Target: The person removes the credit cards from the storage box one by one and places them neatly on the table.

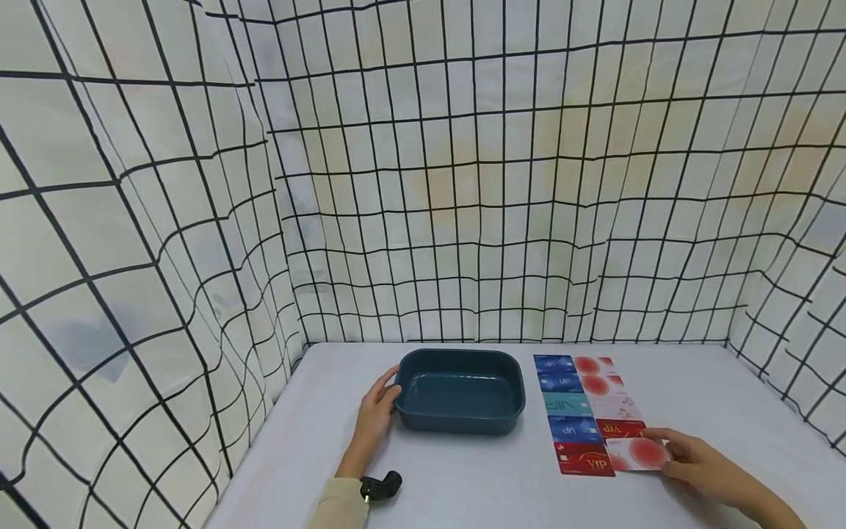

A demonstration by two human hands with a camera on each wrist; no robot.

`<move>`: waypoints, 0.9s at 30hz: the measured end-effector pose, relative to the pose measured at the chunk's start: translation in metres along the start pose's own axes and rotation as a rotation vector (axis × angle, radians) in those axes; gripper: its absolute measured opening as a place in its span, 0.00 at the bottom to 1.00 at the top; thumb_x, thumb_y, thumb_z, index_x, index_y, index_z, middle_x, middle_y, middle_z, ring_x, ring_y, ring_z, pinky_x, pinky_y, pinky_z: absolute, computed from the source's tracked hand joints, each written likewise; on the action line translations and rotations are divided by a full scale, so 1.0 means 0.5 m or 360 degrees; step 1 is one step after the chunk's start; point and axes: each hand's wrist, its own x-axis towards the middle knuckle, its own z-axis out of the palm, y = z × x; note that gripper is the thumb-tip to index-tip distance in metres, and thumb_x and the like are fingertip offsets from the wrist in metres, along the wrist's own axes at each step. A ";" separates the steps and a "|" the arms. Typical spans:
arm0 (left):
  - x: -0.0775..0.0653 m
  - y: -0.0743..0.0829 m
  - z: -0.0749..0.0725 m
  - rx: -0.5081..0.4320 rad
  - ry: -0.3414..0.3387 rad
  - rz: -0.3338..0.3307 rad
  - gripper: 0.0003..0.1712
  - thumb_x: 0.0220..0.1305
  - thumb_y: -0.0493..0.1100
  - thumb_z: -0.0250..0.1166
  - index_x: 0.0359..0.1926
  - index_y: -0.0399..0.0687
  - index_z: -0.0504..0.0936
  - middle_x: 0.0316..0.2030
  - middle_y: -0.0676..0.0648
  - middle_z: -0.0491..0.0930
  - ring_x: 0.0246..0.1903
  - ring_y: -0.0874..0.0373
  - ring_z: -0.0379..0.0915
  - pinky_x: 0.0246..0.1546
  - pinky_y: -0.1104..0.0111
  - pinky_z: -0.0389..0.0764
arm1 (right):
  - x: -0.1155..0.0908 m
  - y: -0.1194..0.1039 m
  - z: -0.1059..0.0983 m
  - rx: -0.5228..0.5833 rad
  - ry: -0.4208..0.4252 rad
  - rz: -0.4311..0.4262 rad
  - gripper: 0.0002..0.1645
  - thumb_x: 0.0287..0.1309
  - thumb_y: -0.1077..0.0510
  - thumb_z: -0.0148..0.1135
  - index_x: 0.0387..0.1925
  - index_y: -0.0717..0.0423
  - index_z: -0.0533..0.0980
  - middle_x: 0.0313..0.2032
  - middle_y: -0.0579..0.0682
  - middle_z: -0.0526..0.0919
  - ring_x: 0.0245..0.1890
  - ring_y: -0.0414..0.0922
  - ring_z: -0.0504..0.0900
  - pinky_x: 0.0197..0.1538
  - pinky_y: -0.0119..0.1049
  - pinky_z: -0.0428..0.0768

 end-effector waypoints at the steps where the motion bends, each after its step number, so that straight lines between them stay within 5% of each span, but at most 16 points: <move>1: 0.000 -0.001 0.000 0.0000 -0.0003 0.0006 0.26 0.79 0.47 0.54 0.74 0.56 0.70 0.65 0.37 0.78 0.63 0.45 0.76 0.62 0.53 0.78 | -0.001 0.001 0.000 -0.0005 -0.0001 -0.0008 0.37 0.71 0.56 0.60 0.72 0.72 0.60 0.45 0.57 0.77 0.38 0.46 0.75 0.35 0.33 0.77; 9: 0.007 -0.008 0.000 0.0002 0.0019 -0.0020 0.25 0.78 0.47 0.55 0.73 0.60 0.72 0.64 0.39 0.79 0.62 0.46 0.77 0.62 0.54 0.79 | -0.008 0.006 -0.004 0.0002 -0.0042 -0.0063 0.37 0.71 0.57 0.58 0.72 0.75 0.58 0.32 0.53 0.75 0.27 0.49 0.77 0.30 0.33 0.77; 27: 0.010 -0.014 0.000 -0.0007 0.0010 -0.0013 0.25 0.78 0.47 0.55 0.73 0.61 0.71 0.65 0.40 0.78 0.63 0.46 0.76 0.62 0.53 0.78 | -0.015 0.015 -0.005 -0.0005 -0.0099 -0.0101 0.36 0.69 0.59 0.60 0.70 0.73 0.62 0.31 0.52 0.73 0.28 0.47 0.75 0.29 0.29 0.74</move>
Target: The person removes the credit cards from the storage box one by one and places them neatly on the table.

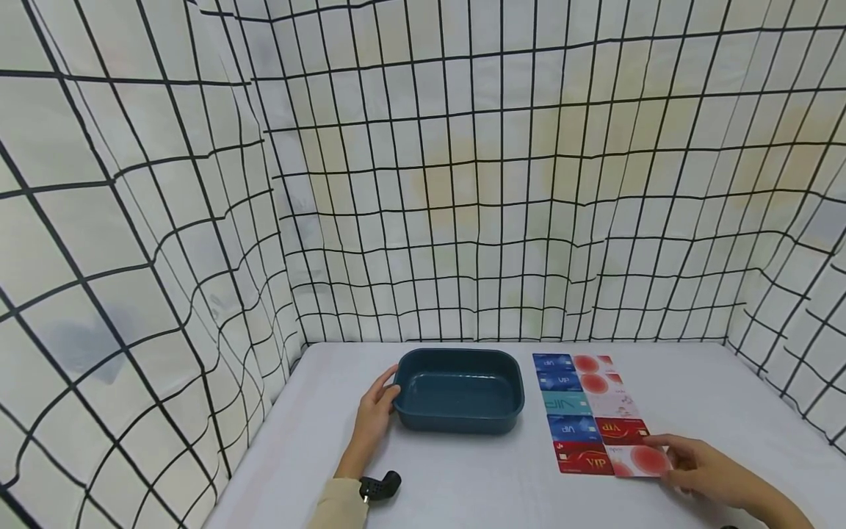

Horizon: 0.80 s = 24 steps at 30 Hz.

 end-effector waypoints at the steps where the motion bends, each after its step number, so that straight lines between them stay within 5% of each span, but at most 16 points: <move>1: 0.000 0.000 0.000 0.0001 -0.0002 0.0001 0.25 0.78 0.47 0.55 0.73 0.61 0.71 0.65 0.40 0.78 0.63 0.46 0.76 0.62 0.54 0.78 | 0.000 0.000 0.001 -0.0006 0.0004 0.0002 0.36 0.68 0.59 0.61 0.70 0.73 0.62 0.31 0.51 0.73 0.28 0.47 0.75 0.29 0.29 0.73; 24: -0.001 -0.001 0.001 -0.0026 -0.0002 -0.0015 0.25 0.78 0.48 0.55 0.73 0.61 0.71 0.67 0.40 0.76 0.65 0.46 0.74 0.66 0.50 0.75 | 0.011 -0.013 0.017 -0.0299 0.0211 0.0183 0.35 0.60 0.56 0.70 0.67 0.62 0.72 0.37 0.50 0.74 0.36 0.44 0.71 0.32 0.31 0.75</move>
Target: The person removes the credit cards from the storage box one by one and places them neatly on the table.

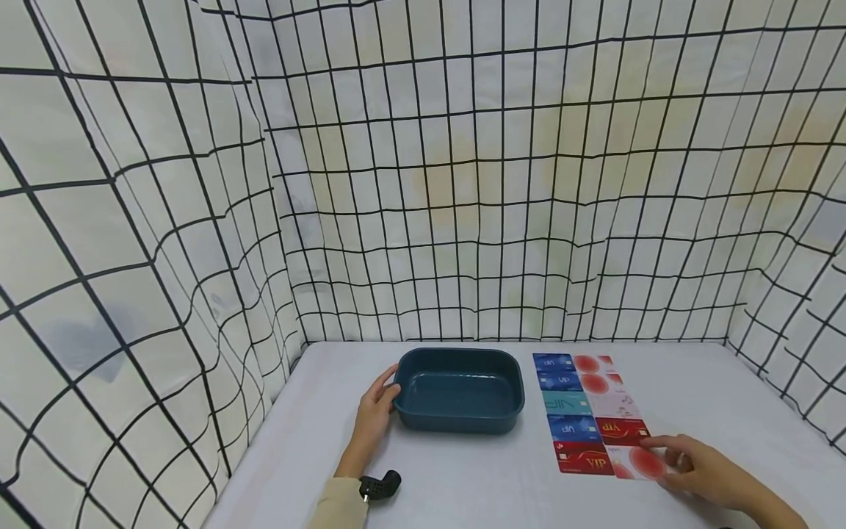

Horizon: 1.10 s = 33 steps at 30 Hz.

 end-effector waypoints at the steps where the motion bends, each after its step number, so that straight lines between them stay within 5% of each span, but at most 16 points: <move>1: 0.000 0.001 0.001 -0.0001 0.0001 -0.0001 0.25 0.78 0.47 0.55 0.73 0.61 0.71 0.67 0.40 0.77 0.65 0.46 0.74 0.65 0.50 0.75 | 0.000 0.001 0.000 -0.0002 0.0000 -0.0009 0.35 0.60 0.56 0.70 0.67 0.62 0.73 0.37 0.50 0.74 0.36 0.44 0.71 0.32 0.31 0.75; 33: 0.000 0.002 -0.001 0.0003 -0.0011 0.0010 0.25 0.78 0.47 0.54 0.73 0.60 0.71 0.65 0.38 0.78 0.65 0.46 0.75 0.65 0.50 0.76 | 0.007 -0.008 0.009 -0.0033 0.0078 0.0101 0.33 0.59 0.56 0.72 0.65 0.61 0.75 0.33 0.48 0.73 0.34 0.44 0.72 0.30 0.31 0.73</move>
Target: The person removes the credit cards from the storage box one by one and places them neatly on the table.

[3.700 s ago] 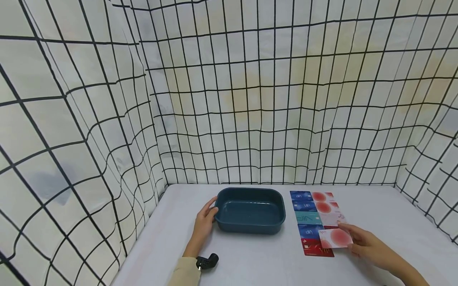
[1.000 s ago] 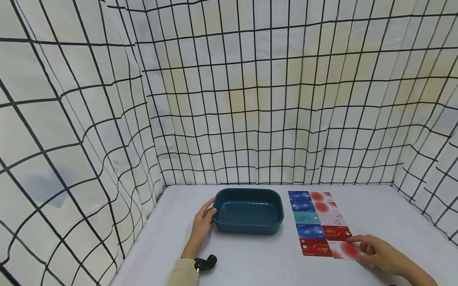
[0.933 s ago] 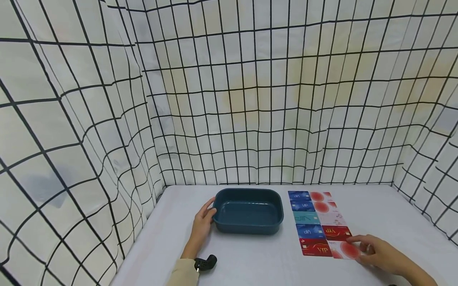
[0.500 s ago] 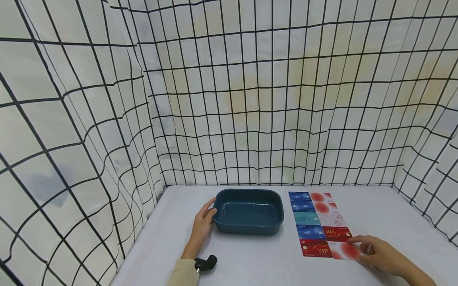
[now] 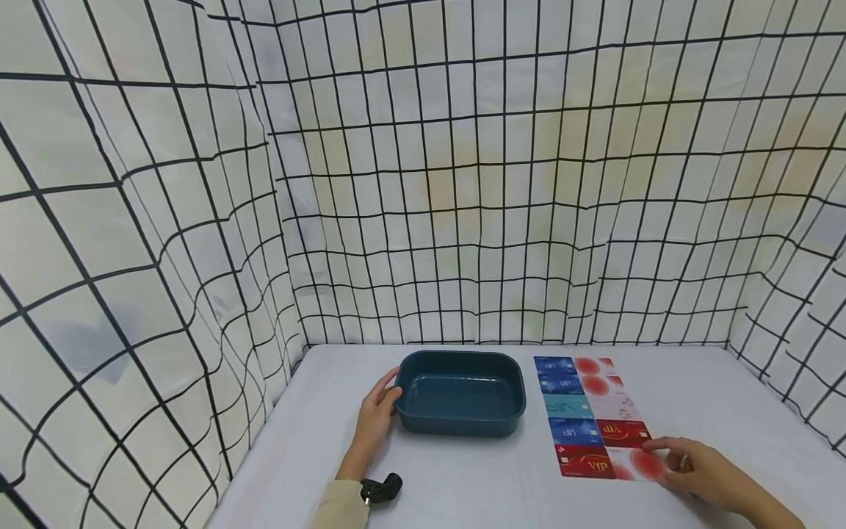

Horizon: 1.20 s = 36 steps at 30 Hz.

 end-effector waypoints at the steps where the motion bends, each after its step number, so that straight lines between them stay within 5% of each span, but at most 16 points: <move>1: 0.001 0.000 0.000 -0.0004 0.0002 -0.0002 0.25 0.78 0.47 0.54 0.73 0.60 0.71 0.65 0.38 0.78 0.64 0.46 0.75 0.64 0.51 0.76 | 0.000 0.000 -0.001 0.0000 -0.0002 -0.0003 0.33 0.59 0.56 0.72 0.65 0.61 0.75 0.33 0.49 0.73 0.34 0.44 0.72 0.30 0.31 0.73; 8: 0.003 0.000 0.000 -0.0004 0.0014 -0.0020 0.25 0.78 0.47 0.55 0.73 0.61 0.72 0.64 0.39 0.79 0.61 0.48 0.76 0.59 0.58 0.77 | 0.004 0.002 0.001 0.0019 0.0002 0.0022 0.34 0.58 0.55 0.72 0.64 0.61 0.75 0.34 0.49 0.73 0.35 0.44 0.72 0.31 0.31 0.73; 26: -0.010 -0.005 0.002 -0.0027 -0.0026 0.0020 0.26 0.79 0.47 0.55 0.74 0.56 0.70 0.64 0.36 0.78 0.63 0.45 0.75 0.61 0.55 0.78 | -0.004 0.043 -0.008 0.0221 -0.0135 -0.0110 0.34 0.66 0.53 0.66 0.68 0.67 0.70 0.35 0.50 0.74 0.31 0.42 0.72 0.30 0.31 0.72; 36: -0.015 0.004 -0.007 -0.0048 -0.0042 0.0034 0.26 0.78 0.46 0.56 0.74 0.53 0.70 0.61 0.35 0.80 0.55 0.53 0.78 0.47 0.74 0.79 | -0.010 0.024 -0.006 0.0240 0.0045 -0.0092 0.32 0.69 0.52 0.63 0.67 0.65 0.70 0.34 0.50 0.74 0.28 0.43 0.74 0.29 0.31 0.74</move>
